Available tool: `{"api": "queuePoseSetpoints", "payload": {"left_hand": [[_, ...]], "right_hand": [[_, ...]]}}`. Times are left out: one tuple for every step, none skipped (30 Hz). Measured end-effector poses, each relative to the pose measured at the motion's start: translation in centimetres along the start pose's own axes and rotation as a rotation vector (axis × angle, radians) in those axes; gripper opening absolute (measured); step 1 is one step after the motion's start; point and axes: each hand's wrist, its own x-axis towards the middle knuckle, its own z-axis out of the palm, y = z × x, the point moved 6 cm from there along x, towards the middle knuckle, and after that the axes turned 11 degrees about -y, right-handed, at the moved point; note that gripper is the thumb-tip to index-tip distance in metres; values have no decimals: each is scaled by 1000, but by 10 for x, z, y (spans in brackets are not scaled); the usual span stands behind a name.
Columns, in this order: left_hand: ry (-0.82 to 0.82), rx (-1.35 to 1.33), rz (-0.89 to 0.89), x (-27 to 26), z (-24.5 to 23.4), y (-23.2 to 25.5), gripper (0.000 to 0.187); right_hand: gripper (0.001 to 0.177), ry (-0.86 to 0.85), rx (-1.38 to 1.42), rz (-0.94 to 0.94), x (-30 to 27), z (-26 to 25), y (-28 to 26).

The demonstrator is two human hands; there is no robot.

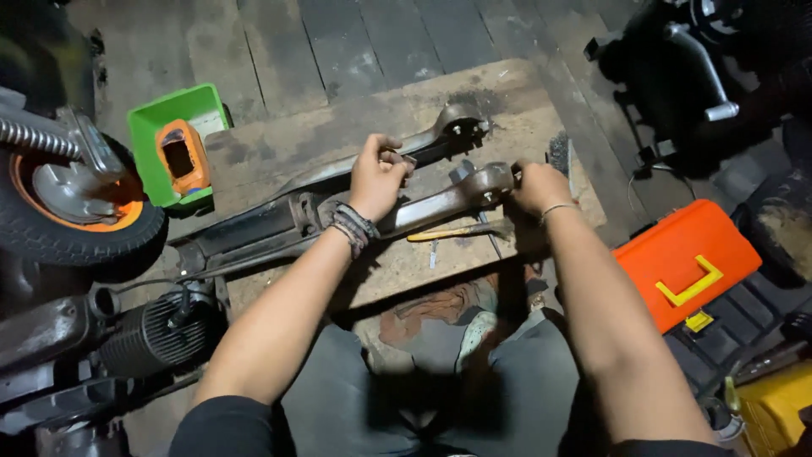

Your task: The person sits on the floor and uses a wire brush to scrub a small metal part held in their left hand. They repeatedly brush the part and occasionally rotate it to clean different sides.

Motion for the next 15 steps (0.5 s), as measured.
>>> {"api": "queuePoseSetpoints", "payload": {"left_hand": [[-2, 0, 3, 0, 3, 4, 32], [-17, 0, 7, 0, 6, 9, 32], [-33, 0, 12, -1, 9, 13, 33], [-29, 1, 14, 1, 8, 12, 33], [-51, -16, 44, 2, 7, 12, 34], [-71, -34, 72, 2, 7, 11, 36], [-67, -34, 72, 0, 4, 15, 36], [-73, -55, 91, -2, 2, 19, 39], [-79, -76, 110, -5, -1, 24, 43], [-72, -76, 108, -6, -4, 25, 43], [-87, -109, 121, -7, -5, 27, 46], [-103, -139, 136, -8, -6, 31, 50], [-98, -136, 136, -14, -11, 36, 50], [-115, -149, 146, -17, -13, 42, 53], [-131, -162, 157, -21, -14, 49, 56]], "right_hand": [[43, 3, 1, 2, 6, 5, 5], [44, 1, -16, 5, 13, 10, 9], [45, -1, -33, 9, 19, 15, 13], [45, 2, -34, 6, 12, 9, 9], [44, -5, -17, -6, 4, 4, 5], [43, -14, -1, -18, -4, 0, 1], [43, -13, -3, -22, -10, -5, -5], [45, -36, -14, -19, -16, -10, -11], [48, -59, -25, -16, -23, -15, -17], [48, -61, -29, -22, -22, -14, -20], [46, -66, -58, -5, -22, -13, -22], [45, -69, -84, 13, -22, -12, -24], [45, -69, -85, 8, -25, -13, -29], [41, -70, -88, 20, -29, -15, -31], [39, -72, -92, 33, -33, -17, -33]]}}
